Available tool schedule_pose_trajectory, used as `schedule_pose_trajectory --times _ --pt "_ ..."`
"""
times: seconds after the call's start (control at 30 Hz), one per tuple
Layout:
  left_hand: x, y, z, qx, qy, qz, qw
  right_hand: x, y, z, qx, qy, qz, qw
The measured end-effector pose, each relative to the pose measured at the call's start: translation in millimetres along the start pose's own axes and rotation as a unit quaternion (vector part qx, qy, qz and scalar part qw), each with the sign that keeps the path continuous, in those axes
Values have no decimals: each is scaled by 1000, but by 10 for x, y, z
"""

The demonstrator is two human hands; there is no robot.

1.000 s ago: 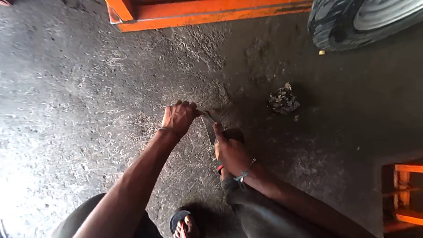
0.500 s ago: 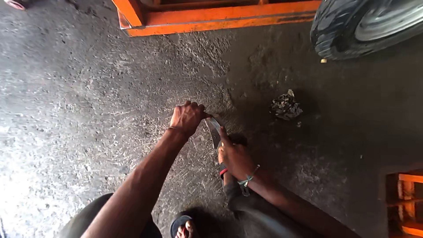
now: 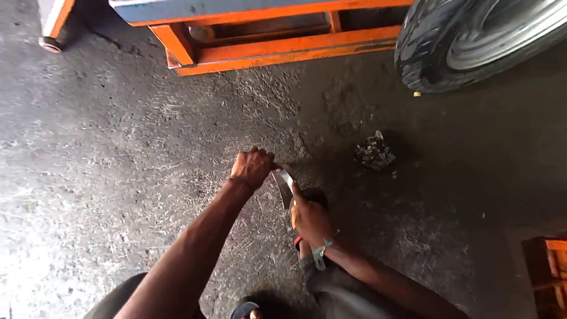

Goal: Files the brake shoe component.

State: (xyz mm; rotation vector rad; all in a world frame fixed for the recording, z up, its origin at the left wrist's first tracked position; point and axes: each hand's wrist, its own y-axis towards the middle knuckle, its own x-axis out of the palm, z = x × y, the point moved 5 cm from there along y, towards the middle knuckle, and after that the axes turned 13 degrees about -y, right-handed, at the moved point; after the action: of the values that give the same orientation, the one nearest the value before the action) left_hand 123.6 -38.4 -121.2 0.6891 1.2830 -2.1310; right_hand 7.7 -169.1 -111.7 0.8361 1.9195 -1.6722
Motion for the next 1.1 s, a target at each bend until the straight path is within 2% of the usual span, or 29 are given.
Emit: schedule_pose_trajectory --times 0.07,0.13,0.23,0.27,0.33,0.4,0.43,0.53,0.63,0.8,0.87,0.9,0.93,0.97,1.03,1.07,1.1 --pt "-44 92 22 1 28 -18 999 1 40 -16 11 -3 2 1000" --pt "56 13 55 17 30 -33 999 81 -109 10 -22 -12 22 999" --pt "43 -22 59 34 30 -36 998 89 -140 1 -40 -25 -29 998" --pt "12 3 73 39 37 -39 998 80 -119 -11 -29 -22 -19 999" --pt "-21 65 68 41 52 -28 997 67 -53 5 -20 -17 56 998" --pt "62 -15 38 39 33 -9 999 105 -125 2 -51 -22 79 995" --pt "117 -90 17 39 19 -4 999 131 -200 -5 -59 -20 34 998" --pt "95 -120 -16 31 23 -13 999 116 -178 -34 -50 -15 -11 999" --pt "-43 53 -23 27 51 -14 998 62 -17 -62 -25 -26 69 997" --pt "70 -157 -35 51 34 -8 998 117 -210 -84 -78 -39 -44 995" --pt "-45 -60 -44 49 38 -18 998 64 -99 -107 -55 -25 9 998" --pt "-101 0 -42 46 39 -15 998 52 -38 -106 -52 -23 84 995" --pt "-107 23 -38 46 40 -12 998 59 -42 -115 -60 -30 120 990" --pt "-46 -16 -36 47 36 -9 998 92 -98 -111 -71 -35 101 992" --pt "177 -198 -77 33 27 -29 999 130 -238 -80 -79 -46 -71 993" --pt "277 -263 -147 4 21 -55 998 110 -246 -91 -77 -51 -128 987" --pt "329 -272 -223 -22 13 -68 997 71 -215 -119 -72 -53 -145 985"
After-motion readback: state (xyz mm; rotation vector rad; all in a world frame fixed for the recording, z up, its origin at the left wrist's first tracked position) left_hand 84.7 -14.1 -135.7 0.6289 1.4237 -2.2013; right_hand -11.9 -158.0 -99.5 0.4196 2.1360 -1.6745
